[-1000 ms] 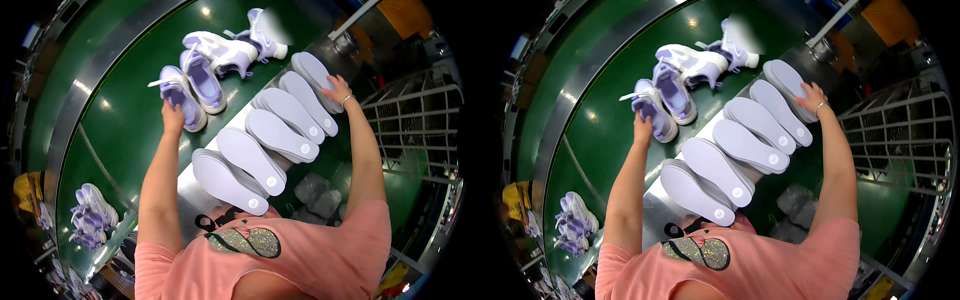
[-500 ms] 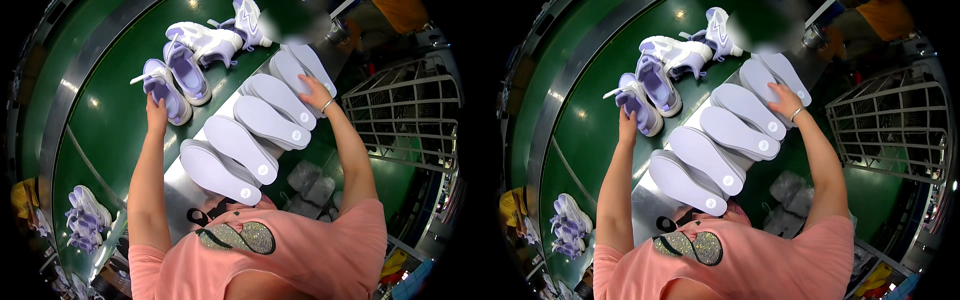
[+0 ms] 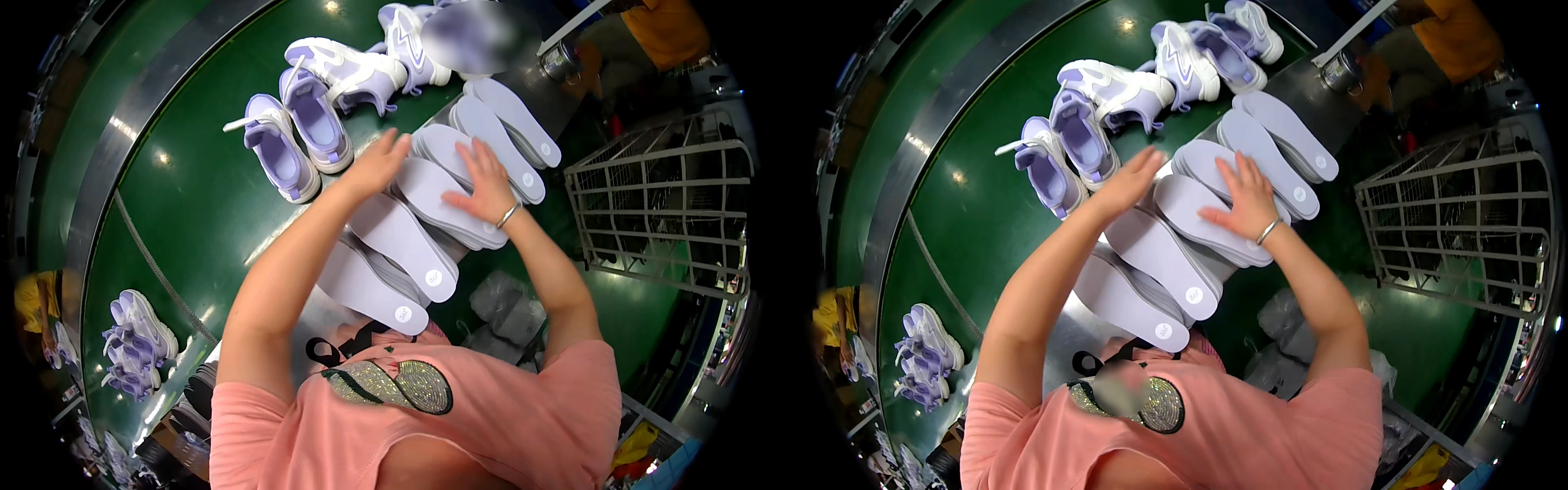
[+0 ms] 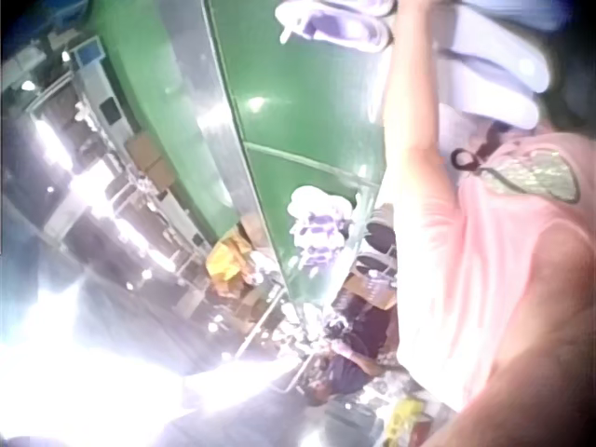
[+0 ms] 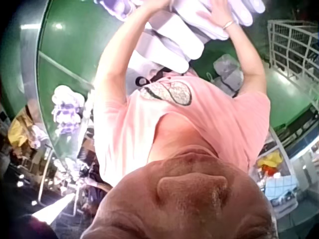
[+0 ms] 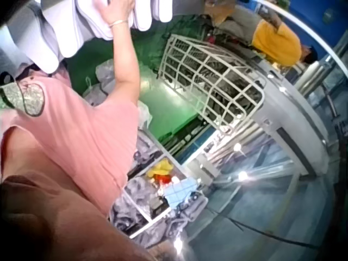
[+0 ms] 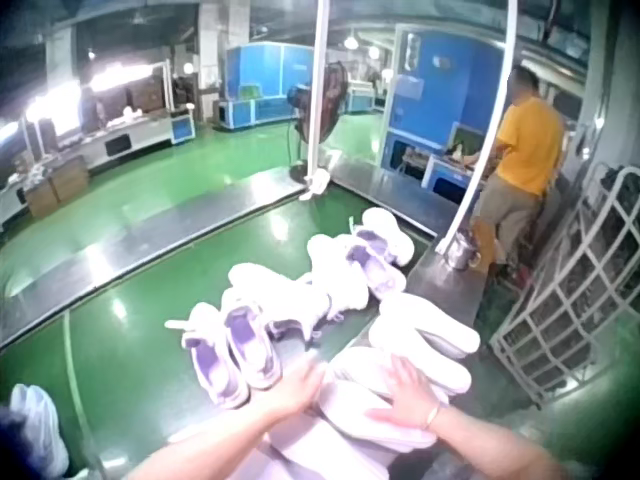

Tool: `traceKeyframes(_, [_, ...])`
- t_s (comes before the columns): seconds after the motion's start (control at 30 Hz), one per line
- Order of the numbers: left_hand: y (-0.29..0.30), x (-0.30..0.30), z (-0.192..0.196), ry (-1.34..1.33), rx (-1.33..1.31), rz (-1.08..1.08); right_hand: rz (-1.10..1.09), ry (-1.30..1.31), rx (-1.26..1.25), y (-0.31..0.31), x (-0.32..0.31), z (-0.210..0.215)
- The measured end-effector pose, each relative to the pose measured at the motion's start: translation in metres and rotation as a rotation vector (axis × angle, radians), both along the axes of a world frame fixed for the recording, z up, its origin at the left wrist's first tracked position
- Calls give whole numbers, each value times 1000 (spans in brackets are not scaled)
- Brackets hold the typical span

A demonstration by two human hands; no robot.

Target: The person inserts white insoles into purple and white sneakers, then gathers more insoles from a plastic bag on the floor.

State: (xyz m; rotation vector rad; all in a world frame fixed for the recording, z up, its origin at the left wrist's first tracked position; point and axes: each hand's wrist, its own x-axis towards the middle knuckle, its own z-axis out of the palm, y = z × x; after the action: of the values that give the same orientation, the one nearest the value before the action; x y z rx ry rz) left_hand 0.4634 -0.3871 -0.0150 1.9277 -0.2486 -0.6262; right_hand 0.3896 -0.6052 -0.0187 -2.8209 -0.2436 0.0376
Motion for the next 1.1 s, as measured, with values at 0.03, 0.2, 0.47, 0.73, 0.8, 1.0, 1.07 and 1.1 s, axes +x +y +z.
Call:
traceKeyframes(0.03, [-13, 9, -9, 18, 48, -41, 5, 2, -46, 1, -5, -2])
traceKeyframes(0.2, [-47, 27, -23, 234, -17, -202, -43, -2, -105, -15, -13, -13])
traceKeyframes(0.47, [7, 19, -6, -699, 285, 62, 123, -173, -12, -10, 60, 24])
traceKeyframes(0.73, [90, 1, -19, -709, 917, 122, 102, -41, -545, 24, 206, -33])
traceKeyframes(0.8, [101, -5, -21, -695, 898, 157, 103, 4, -612, 26, 218, -38])
traceKeyframes(1.0, [125, -42, -23, -734, 828, 336, 360, -181, -824, 19, 227, -48])
traceKeyframes(1.07, [127, -50, -20, -753, 884, 381, 353, -85, -848, 21, 225, -42])
traceKeyframes(1.1, [129, -54, -19, -762, 916, 408, 318, -110, -755, 20, 227, -42])
